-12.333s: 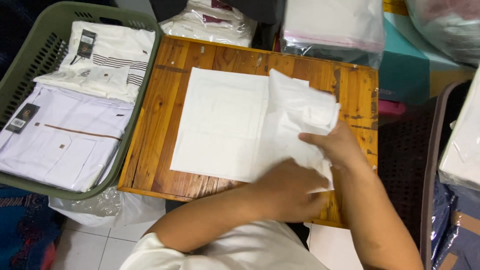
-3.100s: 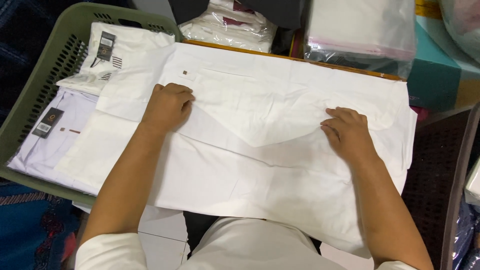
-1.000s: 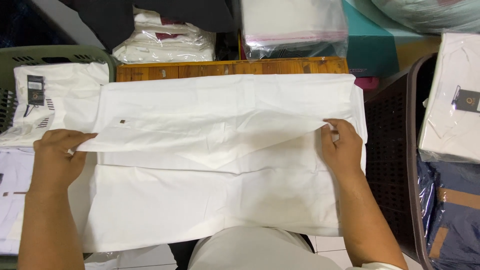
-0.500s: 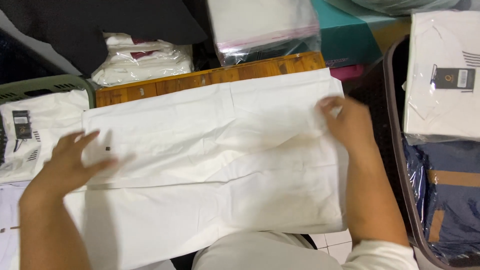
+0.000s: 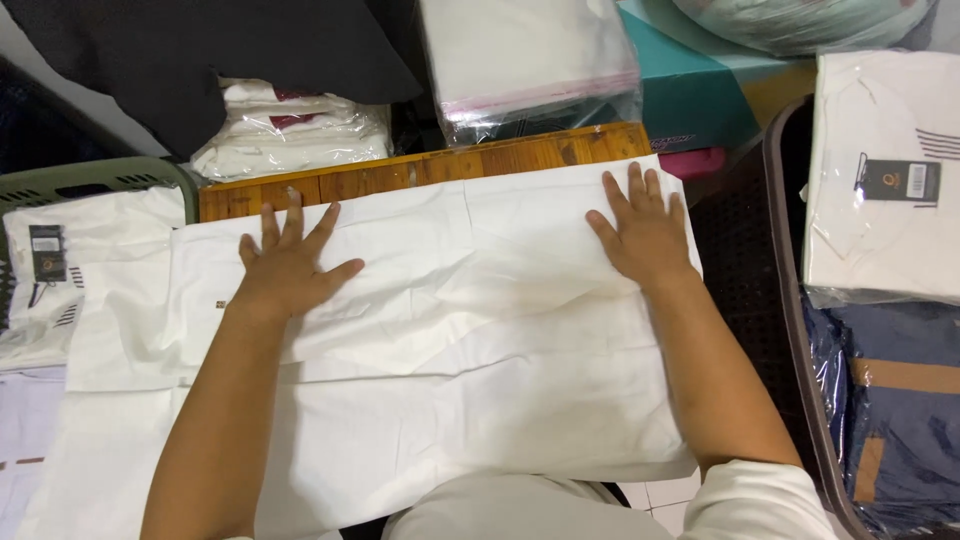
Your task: A person unfolds a shirt, smooths it out, folds it neatly, and then packages it into a clear plastic bag.
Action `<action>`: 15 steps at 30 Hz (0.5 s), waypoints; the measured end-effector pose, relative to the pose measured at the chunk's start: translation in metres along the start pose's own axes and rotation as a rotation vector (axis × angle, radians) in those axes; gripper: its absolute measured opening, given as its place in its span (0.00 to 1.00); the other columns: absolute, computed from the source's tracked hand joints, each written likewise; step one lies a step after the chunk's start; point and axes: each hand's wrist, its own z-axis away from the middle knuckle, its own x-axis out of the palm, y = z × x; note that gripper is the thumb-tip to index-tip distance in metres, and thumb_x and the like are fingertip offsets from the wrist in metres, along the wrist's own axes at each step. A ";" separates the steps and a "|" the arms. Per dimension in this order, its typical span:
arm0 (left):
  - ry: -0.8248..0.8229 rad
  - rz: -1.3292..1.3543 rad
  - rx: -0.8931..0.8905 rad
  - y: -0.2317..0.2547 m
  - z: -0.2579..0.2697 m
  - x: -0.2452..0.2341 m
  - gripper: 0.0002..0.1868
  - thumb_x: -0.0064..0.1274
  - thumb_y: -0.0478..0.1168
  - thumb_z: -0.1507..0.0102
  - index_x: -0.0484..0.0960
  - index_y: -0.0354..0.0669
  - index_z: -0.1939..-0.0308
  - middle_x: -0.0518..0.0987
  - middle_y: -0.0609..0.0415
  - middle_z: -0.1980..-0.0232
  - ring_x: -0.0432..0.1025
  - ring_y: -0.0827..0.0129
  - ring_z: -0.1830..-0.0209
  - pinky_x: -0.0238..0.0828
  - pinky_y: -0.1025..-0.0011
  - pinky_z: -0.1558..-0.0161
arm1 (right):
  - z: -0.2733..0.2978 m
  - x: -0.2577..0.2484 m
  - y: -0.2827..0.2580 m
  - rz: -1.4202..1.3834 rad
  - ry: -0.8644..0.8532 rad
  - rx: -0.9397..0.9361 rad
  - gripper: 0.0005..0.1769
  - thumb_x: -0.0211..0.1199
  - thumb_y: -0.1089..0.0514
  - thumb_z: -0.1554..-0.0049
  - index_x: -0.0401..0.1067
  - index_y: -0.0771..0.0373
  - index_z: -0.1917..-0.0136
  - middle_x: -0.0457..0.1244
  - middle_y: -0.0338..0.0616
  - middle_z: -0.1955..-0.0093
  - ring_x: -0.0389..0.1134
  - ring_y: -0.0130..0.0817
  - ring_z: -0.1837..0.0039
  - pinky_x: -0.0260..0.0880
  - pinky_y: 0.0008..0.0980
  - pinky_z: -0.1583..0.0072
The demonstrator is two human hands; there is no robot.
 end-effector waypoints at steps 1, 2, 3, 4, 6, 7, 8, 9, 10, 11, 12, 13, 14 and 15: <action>-0.002 0.002 -0.008 -0.002 -0.002 -0.003 0.48 0.30 0.79 0.39 0.43 0.73 0.17 0.33 0.51 0.13 0.26 0.48 0.15 0.28 0.36 0.24 | -0.003 -0.001 0.006 0.000 -0.003 -0.008 0.38 0.29 0.30 0.31 0.48 0.46 0.15 0.38 0.54 0.13 0.34 0.49 0.13 0.31 0.62 0.20; 0.003 -0.002 0.008 -0.006 -0.003 -0.005 0.51 0.32 0.80 0.40 0.43 0.71 0.17 0.33 0.47 0.13 0.25 0.45 0.15 0.28 0.35 0.24 | -0.006 -0.002 0.010 0.013 -0.037 0.007 0.38 0.28 0.30 0.31 0.44 0.45 0.15 0.36 0.54 0.12 0.32 0.48 0.13 0.28 0.64 0.20; 0.006 0.000 0.004 -0.014 0.001 -0.006 0.54 0.33 0.82 0.41 0.42 0.68 0.16 0.33 0.44 0.14 0.25 0.43 0.15 0.29 0.34 0.25 | -0.012 -0.003 0.010 0.029 -0.076 0.002 0.38 0.27 0.29 0.31 0.41 0.43 0.14 0.34 0.54 0.12 0.30 0.48 0.12 0.26 0.66 0.21; 0.003 0.009 -0.023 -0.027 -0.007 0.003 0.54 0.33 0.82 0.41 0.42 0.68 0.16 0.33 0.44 0.14 0.25 0.43 0.15 0.29 0.34 0.25 | -0.010 0.002 0.012 0.033 -0.084 -0.025 0.38 0.27 0.29 0.31 0.41 0.43 0.14 0.34 0.54 0.12 0.30 0.48 0.12 0.26 0.66 0.21; 0.156 0.226 0.064 -0.058 -0.024 0.019 0.45 0.21 0.73 0.32 0.46 0.60 0.16 0.39 0.39 0.15 0.32 0.44 0.15 0.34 0.36 0.25 | -0.018 0.006 0.011 0.094 -0.020 0.000 0.39 0.25 0.28 0.30 0.45 0.45 0.14 0.38 0.57 0.13 0.34 0.49 0.12 0.26 0.69 0.22; 0.158 0.239 0.023 -0.076 -0.023 0.023 0.45 0.21 0.73 0.32 0.46 0.60 0.16 0.39 0.39 0.15 0.32 0.44 0.15 0.34 0.36 0.25 | -0.016 0.003 0.005 0.102 -0.029 -0.042 0.39 0.25 0.28 0.30 0.45 0.45 0.14 0.38 0.57 0.13 0.34 0.49 0.12 0.26 0.69 0.22; 0.312 0.260 0.021 -0.094 -0.022 0.029 0.38 0.30 0.62 0.29 0.55 0.50 0.19 0.46 0.36 0.17 0.41 0.43 0.17 0.41 0.37 0.27 | -0.014 0.001 -0.002 0.091 0.052 -0.046 0.41 0.29 0.29 0.29 0.50 0.55 0.15 0.42 0.64 0.14 0.36 0.55 0.13 0.28 0.70 0.23; 0.468 0.271 0.021 -0.113 -0.022 0.033 0.32 0.38 0.51 0.26 0.64 0.41 0.21 0.54 0.33 0.19 0.49 0.43 0.18 0.47 0.39 0.28 | -0.013 -0.001 -0.009 0.076 0.134 -0.046 0.44 0.32 0.29 0.28 0.55 0.65 0.16 0.46 0.70 0.15 0.37 0.61 0.14 0.29 0.72 0.23; 0.472 0.276 -0.017 -0.130 -0.019 0.040 0.32 0.38 0.51 0.26 0.64 0.41 0.21 0.54 0.33 0.19 0.49 0.43 0.18 0.47 0.39 0.28 | -0.011 -0.001 -0.026 0.079 0.126 -0.083 0.44 0.32 0.29 0.28 0.55 0.65 0.16 0.46 0.70 0.15 0.37 0.61 0.14 0.29 0.72 0.23; 0.425 0.289 -0.105 -0.147 -0.016 0.045 0.35 0.34 0.56 0.27 0.59 0.43 0.19 0.51 0.36 0.17 0.45 0.46 0.17 0.45 0.39 0.27 | -0.009 -0.002 -0.042 0.043 0.147 -0.206 0.41 0.36 0.34 0.28 0.54 0.65 0.16 0.46 0.69 0.15 0.37 0.61 0.14 0.31 0.72 0.24; 0.378 0.304 -0.193 -0.163 -0.013 0.050 0.38 0.30 0.62 0.27 0.54 0.46 0.18 0.47 0.40 0.16 0.42 0.49 0.16 0.42 0.39 0.26 | -0.007 -0.003 -0.057 0.006 0.166 -0.327 0.39 0.39 0.38 0.29 0.52 0.65 0.16 0.46 0.67 0.15 0.37 0.61 0.14 0.34 0.72 0.24; 0.386 0.311 -0.218 -0.166 -0.002 0.049 0.38 0.30 0.62 0.27 0.54 0.46 0.18 0.47 0.40 0.16 0.42 0.49 0.16 0.42 0.39 0.26 | -0.007 0.000 -0.077 0.009 0.165 -0.355 0.39 0.39 0.38 0.29 0.52 0.65 0.16 0.46 0.67 0.15 0.37 0.61 0.14 0.34 0.72 0.24; 0.297 0.331 -0.293 -0.168 0.008 0.047 0.40 0.28 0.63 0.27 0.49 0.45 0.17 0.43 0.40 0.15 0.40 0.49 0.16 0.40 0.39 0.25 | -0.006 0.002 -0.097 -0.013 0.138 -0.433 0.36 0.40 0.39 0.29 0.53 0.61 0.16 0.46 0.64 0.15 0.38 0.59 0.14 0.36 0.69 0.24; 0.204 0.351 -0.359 -0.169 0.016 0.045 0.42 0.26 0.65 0.27 0.44 0.43 0.16 0.39 0.40 0.15 0.37 0.49 0.15 0.37 0.40 0.24 | -0.003 0.005 -0.114 -0.035 0.108 -0.503 0.34 0.41 0.41 0.30 0.54 0.58 0.17 0.46 0.60 0.15 0.38 0.57 0.14 0.38 0.67 0.23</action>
